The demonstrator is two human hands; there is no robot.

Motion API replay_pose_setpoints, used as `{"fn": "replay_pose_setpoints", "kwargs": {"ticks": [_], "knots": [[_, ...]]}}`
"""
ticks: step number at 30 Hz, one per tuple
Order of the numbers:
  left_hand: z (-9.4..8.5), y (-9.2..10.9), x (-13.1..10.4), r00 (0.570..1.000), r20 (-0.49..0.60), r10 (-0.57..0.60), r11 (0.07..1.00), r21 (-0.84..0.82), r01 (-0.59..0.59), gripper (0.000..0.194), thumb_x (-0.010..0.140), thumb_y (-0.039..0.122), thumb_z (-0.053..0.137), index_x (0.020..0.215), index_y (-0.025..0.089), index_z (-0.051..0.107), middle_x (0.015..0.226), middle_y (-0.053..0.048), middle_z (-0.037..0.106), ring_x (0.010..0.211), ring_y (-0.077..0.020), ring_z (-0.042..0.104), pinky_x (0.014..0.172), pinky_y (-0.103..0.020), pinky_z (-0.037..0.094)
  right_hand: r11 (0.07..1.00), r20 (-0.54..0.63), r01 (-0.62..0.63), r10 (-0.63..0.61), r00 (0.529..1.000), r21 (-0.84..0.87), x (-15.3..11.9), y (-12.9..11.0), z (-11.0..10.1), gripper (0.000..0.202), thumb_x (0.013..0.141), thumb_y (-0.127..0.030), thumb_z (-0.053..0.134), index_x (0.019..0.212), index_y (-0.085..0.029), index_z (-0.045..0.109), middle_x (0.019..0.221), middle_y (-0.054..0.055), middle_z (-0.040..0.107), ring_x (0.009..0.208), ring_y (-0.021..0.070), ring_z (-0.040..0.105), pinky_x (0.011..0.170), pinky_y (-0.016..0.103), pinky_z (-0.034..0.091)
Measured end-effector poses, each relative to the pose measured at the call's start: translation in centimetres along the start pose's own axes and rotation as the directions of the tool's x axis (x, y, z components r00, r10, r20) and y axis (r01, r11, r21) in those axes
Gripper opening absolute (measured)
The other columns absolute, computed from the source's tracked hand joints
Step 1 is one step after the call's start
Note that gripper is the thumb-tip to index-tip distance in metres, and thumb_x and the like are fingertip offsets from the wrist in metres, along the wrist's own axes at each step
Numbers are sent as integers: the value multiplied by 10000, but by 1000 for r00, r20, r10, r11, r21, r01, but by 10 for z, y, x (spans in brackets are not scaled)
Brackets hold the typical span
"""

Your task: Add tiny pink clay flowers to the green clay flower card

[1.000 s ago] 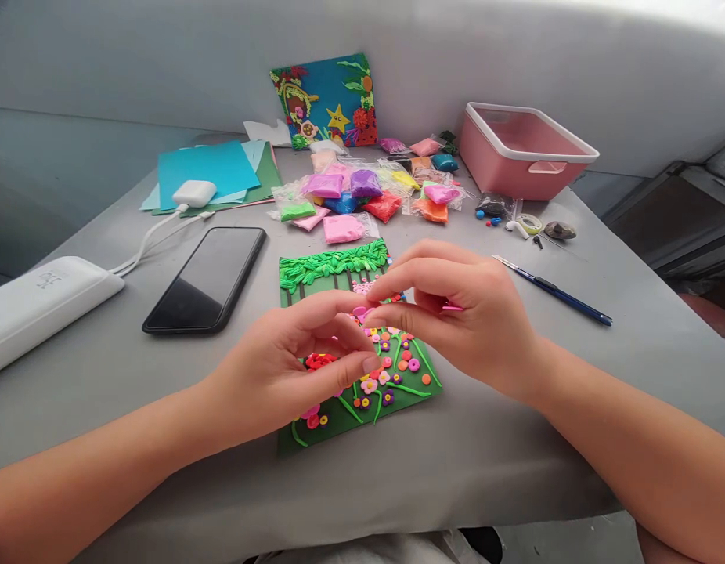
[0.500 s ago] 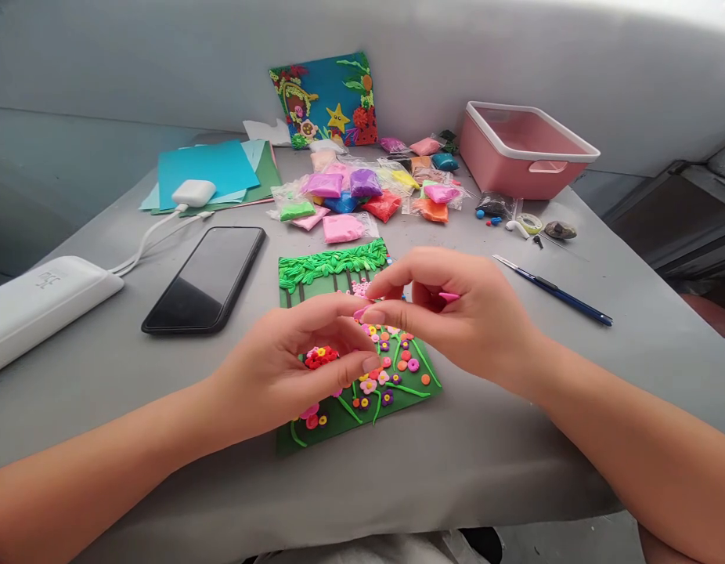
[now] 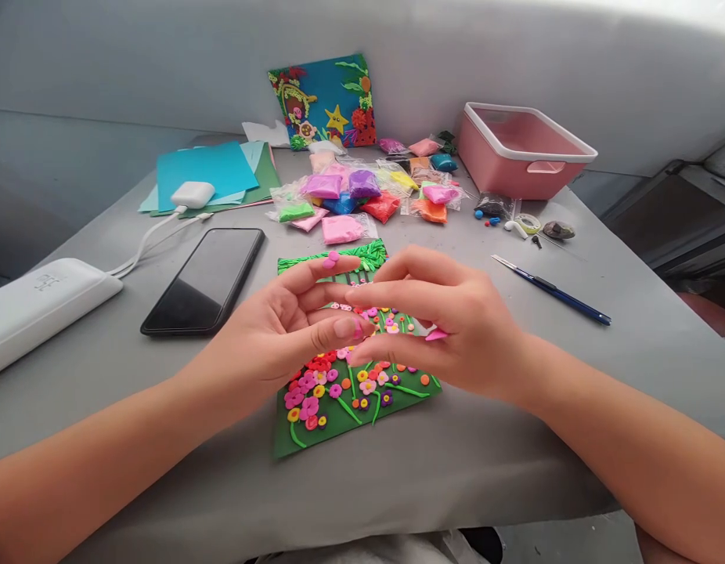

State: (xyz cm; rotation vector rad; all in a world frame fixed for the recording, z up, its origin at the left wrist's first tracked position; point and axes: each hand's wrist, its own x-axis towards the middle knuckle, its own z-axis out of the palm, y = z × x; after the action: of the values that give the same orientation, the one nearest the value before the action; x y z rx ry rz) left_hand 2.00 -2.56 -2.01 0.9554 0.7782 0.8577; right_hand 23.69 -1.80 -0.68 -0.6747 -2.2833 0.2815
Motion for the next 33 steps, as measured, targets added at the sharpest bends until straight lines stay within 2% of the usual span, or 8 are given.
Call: {"fn": "replay_pose_setpoints", "kwargs": {"ticks": [7,10,11,13,15,17,26,33], "knots": [[2,-3,1,999,36,-1,999,39,0,549,863,181,805,1324,223,508,1098,-17,708,876,-116,754,810,-242,631,994,-13,78,-79,997,-72,-3,1,8,111,925,-160,724,1029,-196,726,960,57,604,678,92,582,579,254,536],[-8,4,5,996,33,85,945,315,-91,554,905,361,731,1366,204,468,1195,-94,689,962,-203,731,865,-380,628,995,-34,57,-59,998,-82,-2,-1,7,96,922,-163,718,1011,-199,720,949,62,619,669,100,585,573,264,537],[-15,9,8,985,14,174,854,495,-158,542,931,414,667,1379,188,462,1187,-116,683,984,-238,714,885,-437,615,995,-48,41,-45,998,-87,-2,-1,6,90,922,-171,719,1005,-205,720,943,59,626,662,100,586,566,264,532],[-36,22,15,896,-69,438,457,876,-156,626,918,386,614,1460,158,396,1226,-158,663,1096,-307,657,993,-523,539,995,-82,15,-23,996,-95,-1,-1,5,80,921,-184,720,996,-211,722,930,51,638,648,94,582,539,256,514],[-58,36,22,832,-184,523,89,983,161,875,858,434,640,1576,118,253,1432,-241,553,1376,-455,455,1132,-624,391,995,-102,14,-25,994,-99,-1,0,5,71,918,-181,722,987,-198,727,920,52,645,640,87,576,514,244,489],[-75,45,28,814,-319,485,-17,928,373,1043,826,549,631,1628,96,142,1529,-284,468,1425,-557,363,1098,-660,394,995,-106,31,-42,993,-97,-2,0,6,70,916,-175,724,985,-182,733,910,57,650,640,84,573,492,233,465],[-83,47,39,776,-497,388,-54,828,558,1080,849,601,544,1625,-5,99,1452,-368,517,1340,-606,474,966,-655,469,1000,-123,-11,13,992,20,-3,-2,6,63,924,-181,716,979,-182,748,912,46,658,575,56,479,452,211,432],[-86,50,41,803,-458,381,-49,857,513,937,840,507,570,1631,159,209,1511,-334,464,1293,-639,512,926,-695,472,999,-107,-20,22,994,26,-2,-2,6,72,927,-181,710,982,-182,757,909,49,667,559,57,472,460,218,443]]}}
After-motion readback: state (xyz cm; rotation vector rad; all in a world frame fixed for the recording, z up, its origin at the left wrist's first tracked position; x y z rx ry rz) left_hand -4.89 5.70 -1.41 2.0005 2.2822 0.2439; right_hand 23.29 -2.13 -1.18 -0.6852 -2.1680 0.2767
